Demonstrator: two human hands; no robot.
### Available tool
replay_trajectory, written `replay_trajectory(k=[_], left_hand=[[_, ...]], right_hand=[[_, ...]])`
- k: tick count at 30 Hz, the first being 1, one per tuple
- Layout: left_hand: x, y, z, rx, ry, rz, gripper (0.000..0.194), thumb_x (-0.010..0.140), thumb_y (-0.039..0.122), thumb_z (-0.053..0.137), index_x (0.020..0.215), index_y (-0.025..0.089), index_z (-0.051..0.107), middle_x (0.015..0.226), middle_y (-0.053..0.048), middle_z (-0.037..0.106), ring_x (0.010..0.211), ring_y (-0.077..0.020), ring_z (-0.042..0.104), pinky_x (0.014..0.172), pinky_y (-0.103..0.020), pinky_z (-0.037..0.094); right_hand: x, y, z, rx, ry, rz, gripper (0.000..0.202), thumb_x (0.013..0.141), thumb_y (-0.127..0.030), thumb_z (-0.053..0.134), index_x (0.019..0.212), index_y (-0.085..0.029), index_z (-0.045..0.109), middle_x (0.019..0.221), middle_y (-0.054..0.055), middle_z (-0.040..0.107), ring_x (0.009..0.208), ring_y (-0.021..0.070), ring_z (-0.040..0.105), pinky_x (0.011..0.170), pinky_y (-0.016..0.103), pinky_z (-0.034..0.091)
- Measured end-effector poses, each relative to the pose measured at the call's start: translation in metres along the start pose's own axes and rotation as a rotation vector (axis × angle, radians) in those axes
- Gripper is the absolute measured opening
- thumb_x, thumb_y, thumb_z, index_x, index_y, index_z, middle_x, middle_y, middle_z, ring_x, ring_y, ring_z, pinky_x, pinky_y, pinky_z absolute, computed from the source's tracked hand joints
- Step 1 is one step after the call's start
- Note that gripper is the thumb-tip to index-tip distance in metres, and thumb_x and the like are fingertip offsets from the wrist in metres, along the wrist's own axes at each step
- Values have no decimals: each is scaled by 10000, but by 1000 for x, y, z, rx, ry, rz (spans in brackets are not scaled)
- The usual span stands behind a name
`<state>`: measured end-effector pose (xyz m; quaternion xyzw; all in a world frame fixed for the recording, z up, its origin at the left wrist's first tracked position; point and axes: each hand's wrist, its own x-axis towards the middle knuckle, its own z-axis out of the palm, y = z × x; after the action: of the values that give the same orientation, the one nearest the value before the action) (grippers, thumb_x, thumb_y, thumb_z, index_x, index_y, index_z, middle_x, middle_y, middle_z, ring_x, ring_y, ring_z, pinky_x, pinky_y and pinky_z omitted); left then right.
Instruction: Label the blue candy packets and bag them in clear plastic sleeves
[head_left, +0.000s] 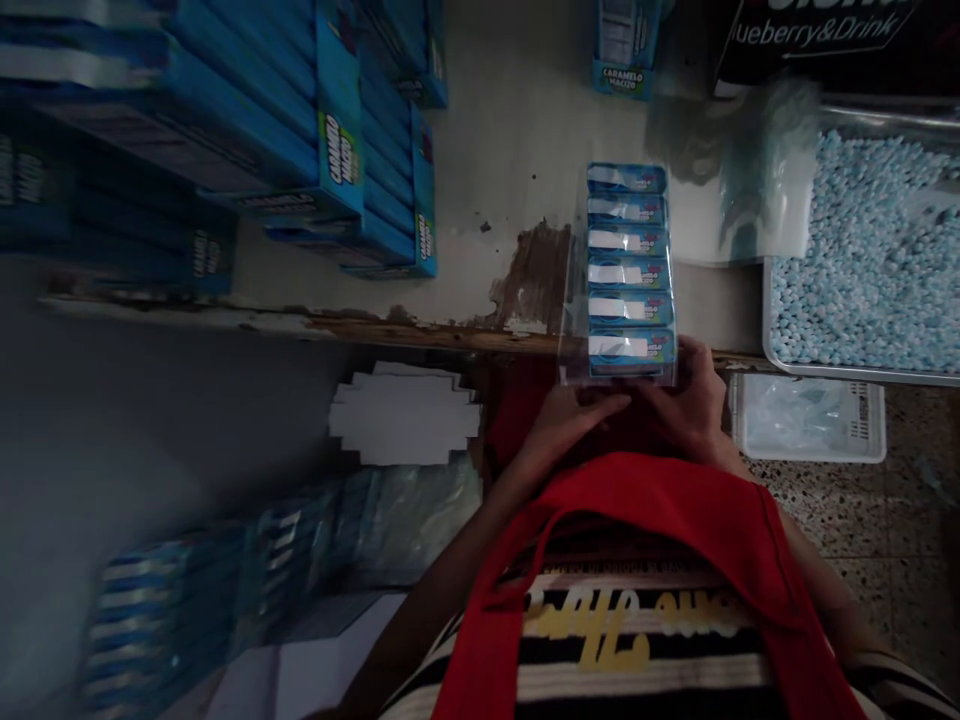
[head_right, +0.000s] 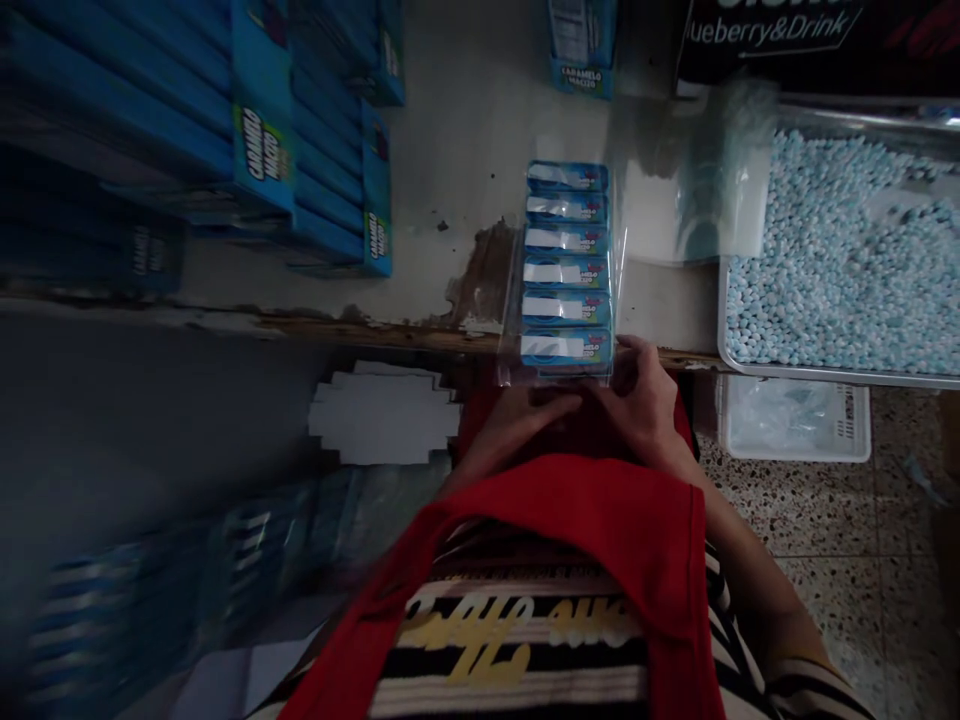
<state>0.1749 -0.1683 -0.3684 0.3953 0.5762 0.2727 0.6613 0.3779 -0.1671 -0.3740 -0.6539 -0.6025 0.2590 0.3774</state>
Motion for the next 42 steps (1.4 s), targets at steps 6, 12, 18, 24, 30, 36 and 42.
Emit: replay_trajectory(k=[6,12,18,24,30,36,42], left_hand=[[15,0,2,-14,-38,105,443,836,606,733,710,182,732,648,-34,709,581,-151,609,632,-273,489],[24,-26,1,-31,-67,98,454,863,597,693,708,177,767,659,-56,729,576,-155,613,653,-286,470],[22,-22,7,-60,-40,7,425,817,568,673,674,178,767,647,-78,739,587,-180,652,653,-297,493],[21,-17,6,-35,-64,-1,418,776,580,679,728,177,780,677,-82,765,566,-194,670,599,-300,489],[24,-34,15,-61,-4,-38,391,797,569,694,760,192,790,706,-78,783,608,-224,712,617,-321,516],[18,-21,-30,10,-145,-13,260,718,455,848,775,204,816,844,-76,835,833,-283,779,779,-360,589],[23,47,-64,-86,368,191,530,824,627,813,1185,240,809,1258,-113,815,1264,-319,727,1072,-434,585]], right_hand=[[-5,5,8,-74,19,43,618,789,-541,854,1294,-249,650,995,44,801,768,233,742,713,360,606],[-9,12,15,-40,64,54,537,775,-458,844,1244,-257,675,1022,38,811,820,241,761,714,344,601],[-12,13,20,-66,83,23,257,820,-413,764,1004,-257,675,812,-14,737,662,181,664,615,278,527],[-11,8,17,-110,68,28,175,844,-405,694,881,-263,598,740,-26,683,628,164,631,590,258,476],[-7,1,24,-62,100,53,182,849,-416,713,845,-276,596,728,-33,675,626,163,609,600,268,500],[-8,2,-10,118,-86,105,269,814,-364,798,1057,-267,732,934,12,789,776,203,714,720,322,604],[32,-2,-60,563,-98,183,515,912,-507,783,1392,-339,701,1435,103,735,1251,312,741,1070,508,624]])
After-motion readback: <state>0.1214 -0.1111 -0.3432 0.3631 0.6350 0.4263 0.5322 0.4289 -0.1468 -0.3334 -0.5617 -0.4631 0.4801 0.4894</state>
